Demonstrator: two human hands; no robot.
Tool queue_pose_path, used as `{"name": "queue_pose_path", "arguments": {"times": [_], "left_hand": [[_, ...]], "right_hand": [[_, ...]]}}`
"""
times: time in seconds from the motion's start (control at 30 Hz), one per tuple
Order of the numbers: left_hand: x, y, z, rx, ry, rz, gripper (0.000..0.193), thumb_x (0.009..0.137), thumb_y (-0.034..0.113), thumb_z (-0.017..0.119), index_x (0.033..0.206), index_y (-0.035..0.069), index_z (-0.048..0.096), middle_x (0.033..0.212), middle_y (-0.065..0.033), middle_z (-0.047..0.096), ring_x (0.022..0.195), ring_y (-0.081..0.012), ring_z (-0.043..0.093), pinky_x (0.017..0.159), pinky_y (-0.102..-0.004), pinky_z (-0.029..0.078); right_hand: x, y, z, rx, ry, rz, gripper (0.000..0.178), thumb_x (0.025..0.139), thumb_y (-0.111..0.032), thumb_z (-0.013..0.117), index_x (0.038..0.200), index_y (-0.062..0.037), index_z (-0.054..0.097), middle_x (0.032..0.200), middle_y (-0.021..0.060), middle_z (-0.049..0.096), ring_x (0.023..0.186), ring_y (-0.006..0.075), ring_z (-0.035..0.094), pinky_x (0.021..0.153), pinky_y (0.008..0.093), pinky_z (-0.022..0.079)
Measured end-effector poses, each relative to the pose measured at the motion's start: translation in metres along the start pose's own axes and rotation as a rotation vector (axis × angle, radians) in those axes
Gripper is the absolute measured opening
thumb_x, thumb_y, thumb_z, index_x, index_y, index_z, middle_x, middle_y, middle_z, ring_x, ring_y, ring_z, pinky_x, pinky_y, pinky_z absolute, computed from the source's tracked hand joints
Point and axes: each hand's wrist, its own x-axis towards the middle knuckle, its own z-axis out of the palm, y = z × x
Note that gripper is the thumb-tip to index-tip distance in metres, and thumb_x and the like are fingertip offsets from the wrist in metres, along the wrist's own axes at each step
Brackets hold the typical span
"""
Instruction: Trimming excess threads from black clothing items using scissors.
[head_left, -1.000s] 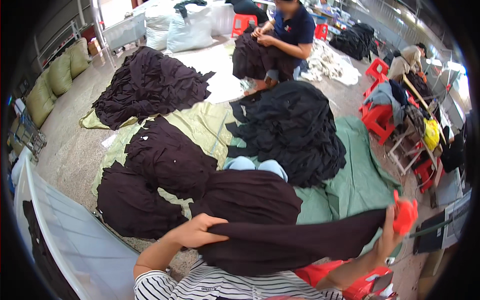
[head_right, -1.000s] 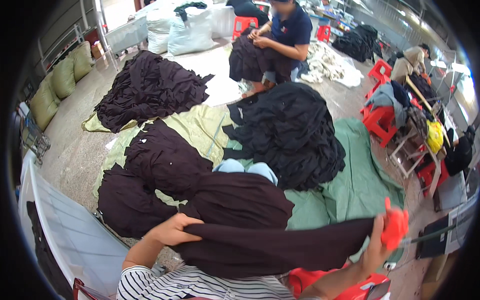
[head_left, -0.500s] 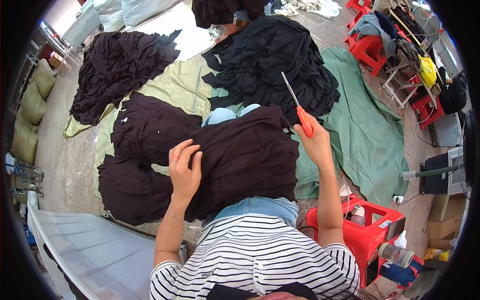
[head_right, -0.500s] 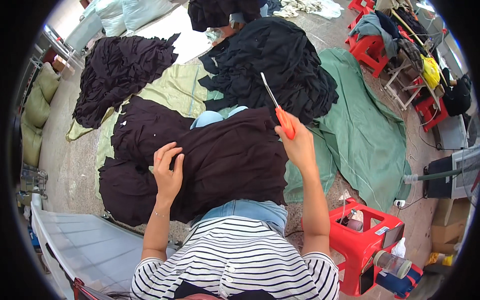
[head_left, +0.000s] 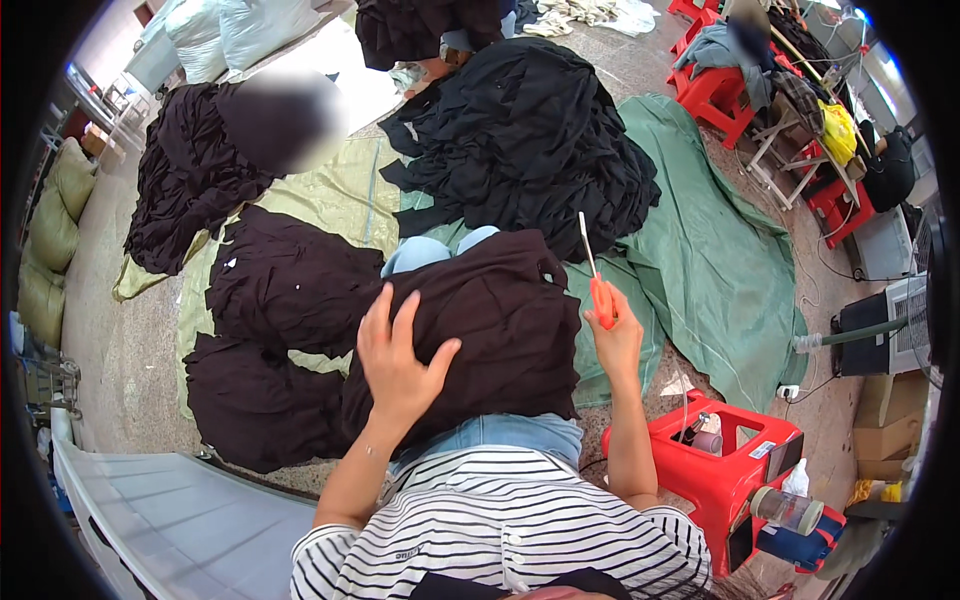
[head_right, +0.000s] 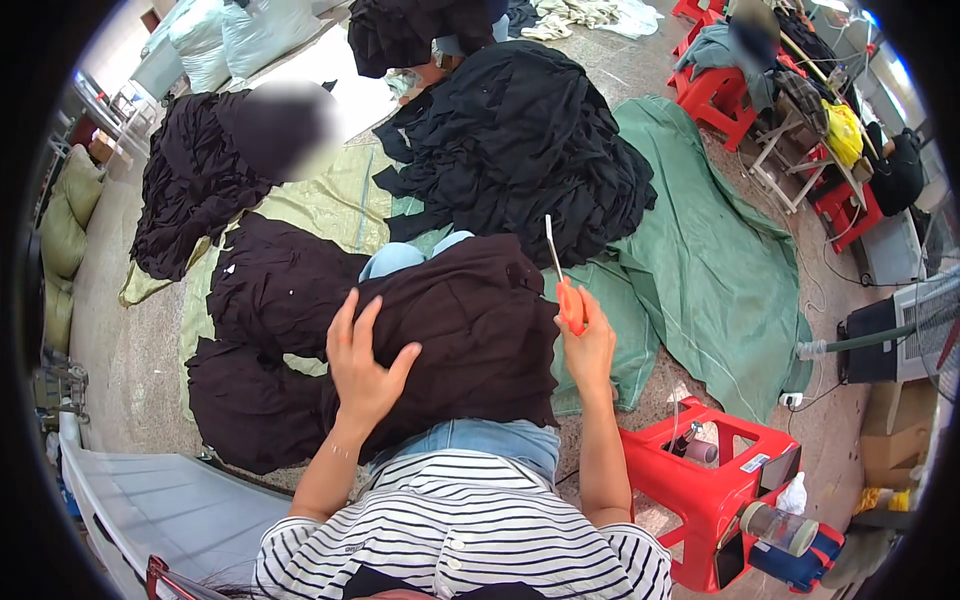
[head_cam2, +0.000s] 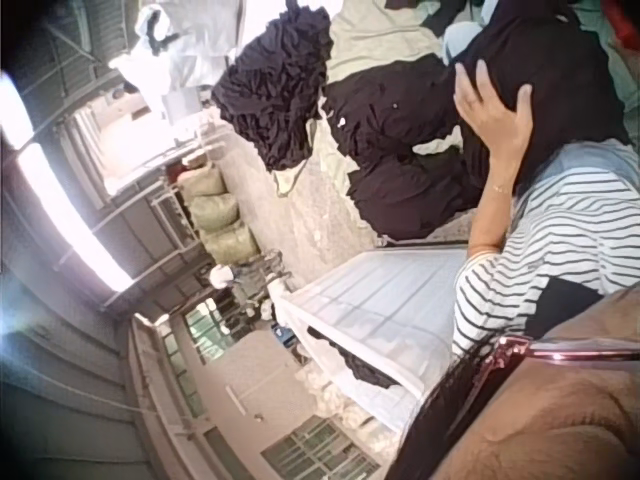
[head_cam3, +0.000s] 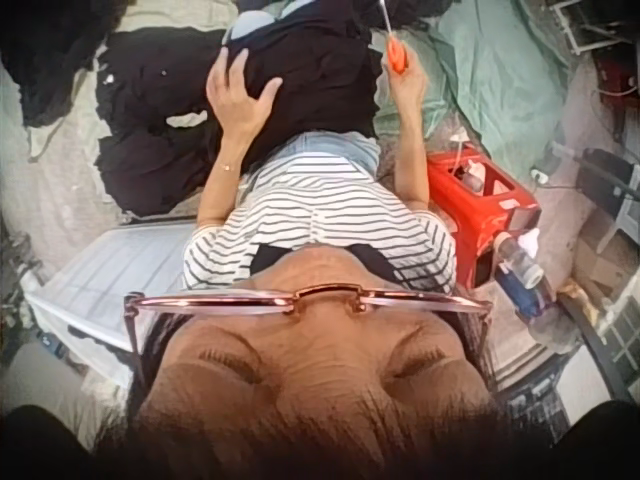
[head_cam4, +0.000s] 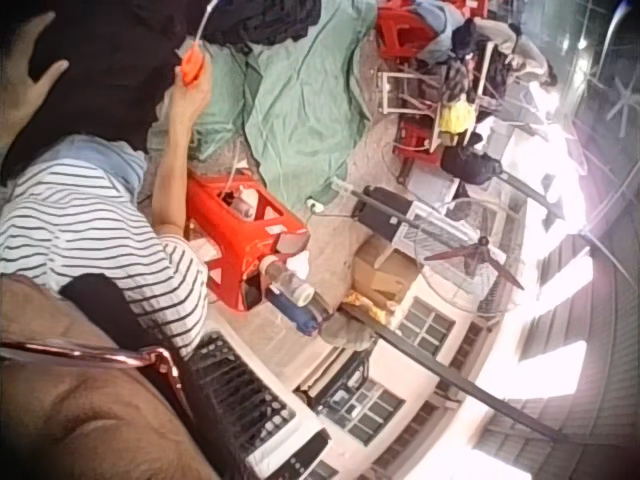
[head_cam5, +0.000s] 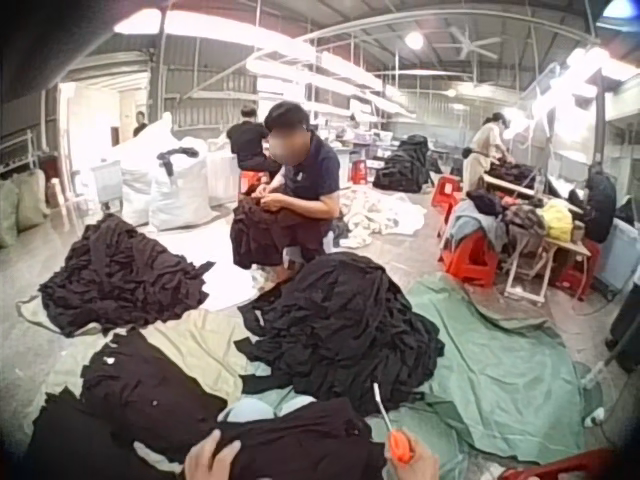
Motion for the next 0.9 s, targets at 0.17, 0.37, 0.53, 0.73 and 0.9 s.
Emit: {"name": "queue_pose_path", "arguments": {"times": [0.17, 0.37, 0.53, 0.73, 0.9], "left_hand": [[-0.057, -0.006, -0.003, -0.104, -0.01, -0.158, 0.066, 0.074, 0.033, 0.083, 0.129, 0.007, 0.058, 0.135, -0.0157, 0.052, 0.12, -0.0361, 0.051, 0.102, -0.0469, 0.039], [-0.054, -0.011, 0.014, -0.103, 0.152, -0.097, 0.015, 0.075, 0.009, 0.077, 0.084, 0.011, 0.067, 0.094, -0.0024, 0.061, 0.089, -0.0263, 0.056, 0.077, -0.0399, 0.041], [-0.051, -0.019, 0.017, -0.293, 0.305, -0.136, 0.014, 0.083, 0.003, 0.069, 0.092, 0.006, 0.059, 0.091, -0.0063, 0.065, 0.093, -0.0313, 0.062, 0.081, -0.045, 0.045], [-0.044, -0.02, 0.002, -0.576, 0.258, -0.393, 0.008, 0.099, 0.007, 0.057, 0.097, 0.003, 0.051, 0.078, -0.0063, 0.055, 0.071, -0.0186, 0.057, 0.062, -0.0245, 0.042], [-0.032, 0.003, -0.121, -1.007, 0.014, -0.297, 0.007, 0.098, 0.005, 0.059, 0.091, 0.002, 0.059, 0.079, 0.0002, 0.055, 0.07, -0.005, 0.046, 0.064, -0.0209, 0.039]], "right_hand": [[0.041, 0.014, 0.052, 0.003, 0.089, -0.304, 0.079, 0.07, -0.006, 0.085, 0.141, -0.0065, 0.051, 0.116, 0.0197, 0.069, 0.11, 0.0358, 0.066, 0.093, 0.0401, 0.052], [0.079, 0.026, 0.095, 0.003, 0.121, -0.241, 0.06, 0.075, 0.001, 0.071, 0.132, -0.0121, 0.059, 0.112, 0.021, 0.069, 0.103, 0.0407, 0.066, 0.086, 0.0449, 0.054], [0.084, 0.003, 0.08, 0.024, 0.224, -0.201, 0.047, 0.076, 0.008, 0.058, 0.117, -0.0149, 0.064, 0.101, 0.016, 0.071, 0.093, 0.0402, 0.068, 0.079, 0.0451, 0.053], [0.084, -0.041, 0.013, 0.024, 0.51, -0.534, 0.039, 0.083, 0.009, 0.052, 0.118, -0.0046, 0.059, 0.106, 0.0147, 0.067, 0.097, 0.0324, 0.068, 0.088, 0.0379, 0.051], [0.057, -0.081, -0.063, 0.213, 0.766, -0.606, 0.025, 0.1, -0.006, 0.054, 0.124, 0.0016, 0.056, 0.11, 0.0141, 0.066, 0.099, 0.0219, 0.063, 0.09, 0.0348, 0.05]]}}
